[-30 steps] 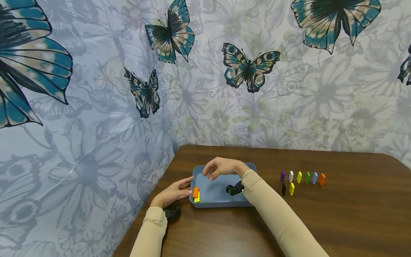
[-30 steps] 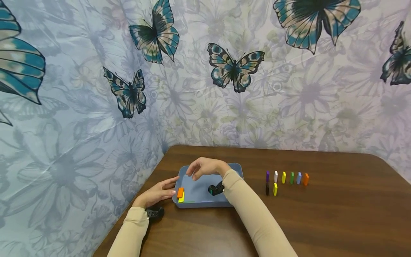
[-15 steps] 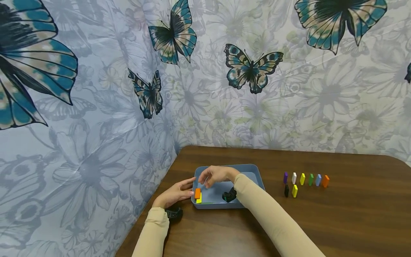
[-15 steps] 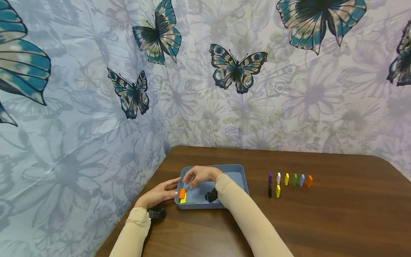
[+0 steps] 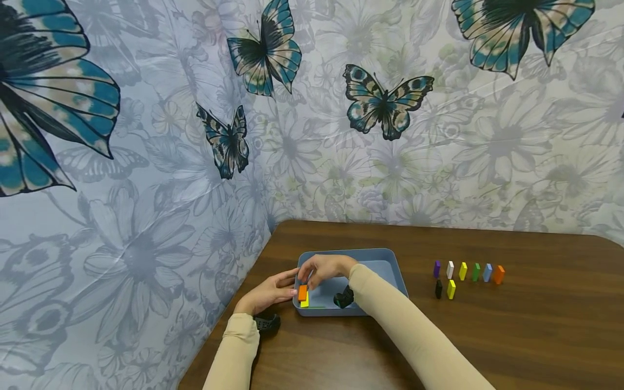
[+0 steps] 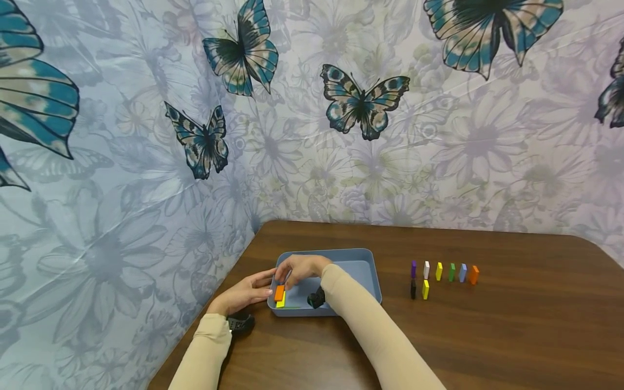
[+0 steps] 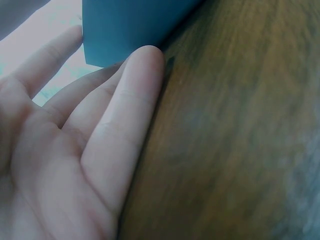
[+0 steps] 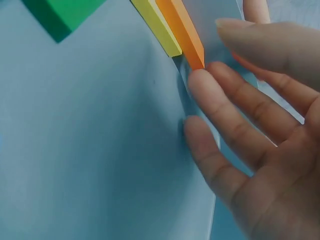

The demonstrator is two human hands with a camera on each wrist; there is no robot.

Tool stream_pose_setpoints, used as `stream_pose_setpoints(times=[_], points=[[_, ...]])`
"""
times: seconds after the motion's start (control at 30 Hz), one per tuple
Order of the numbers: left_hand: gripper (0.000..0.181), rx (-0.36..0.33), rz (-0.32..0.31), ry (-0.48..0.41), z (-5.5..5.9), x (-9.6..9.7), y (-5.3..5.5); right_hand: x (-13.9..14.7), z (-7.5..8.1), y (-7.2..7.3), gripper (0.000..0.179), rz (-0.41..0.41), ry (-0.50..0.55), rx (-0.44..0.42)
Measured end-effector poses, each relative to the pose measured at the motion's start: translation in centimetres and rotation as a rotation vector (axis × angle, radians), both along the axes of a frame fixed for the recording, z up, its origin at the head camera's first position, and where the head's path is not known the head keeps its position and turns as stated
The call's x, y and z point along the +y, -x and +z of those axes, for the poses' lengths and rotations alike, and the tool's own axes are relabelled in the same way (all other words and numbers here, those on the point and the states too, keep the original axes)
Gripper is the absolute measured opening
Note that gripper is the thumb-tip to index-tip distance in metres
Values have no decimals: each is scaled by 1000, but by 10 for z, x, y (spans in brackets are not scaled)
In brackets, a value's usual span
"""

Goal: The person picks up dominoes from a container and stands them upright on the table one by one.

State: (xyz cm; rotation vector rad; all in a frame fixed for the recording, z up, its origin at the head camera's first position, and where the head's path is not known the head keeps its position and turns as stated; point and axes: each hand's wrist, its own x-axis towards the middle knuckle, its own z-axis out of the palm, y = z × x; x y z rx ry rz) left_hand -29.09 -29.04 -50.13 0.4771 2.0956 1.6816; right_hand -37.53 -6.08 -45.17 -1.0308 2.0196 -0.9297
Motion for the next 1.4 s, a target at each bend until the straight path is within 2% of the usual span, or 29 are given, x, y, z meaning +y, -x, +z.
stream_pose_setpoints(times=[0.17, 0.47, 0.7, 0.97, 1.2, 1.4], points=[[78, -3, 8, 0, -1, 0, 1, -1, -1, 0, 36, 2, -52, 49], [78, -2, 11, -3, -1, 0, 2, -6, -2, -1, 29, 12, -80, 86], [78, -6, 7, -8, -2, 0, 2, -9, -1, -3, 27, 2, -116, 168], [79, -2, 20, 11, -1, 0, 1, -10, 0, -5, 28, 44, -143, 147], [77, 2, 14, 5, 0, 1, 1, -11, 0, -6, 21, 79, -140, 145], [78, 1, 6, 4, 0, 0, -1, -12, -1, -8, 20, 85, -163, 166]])
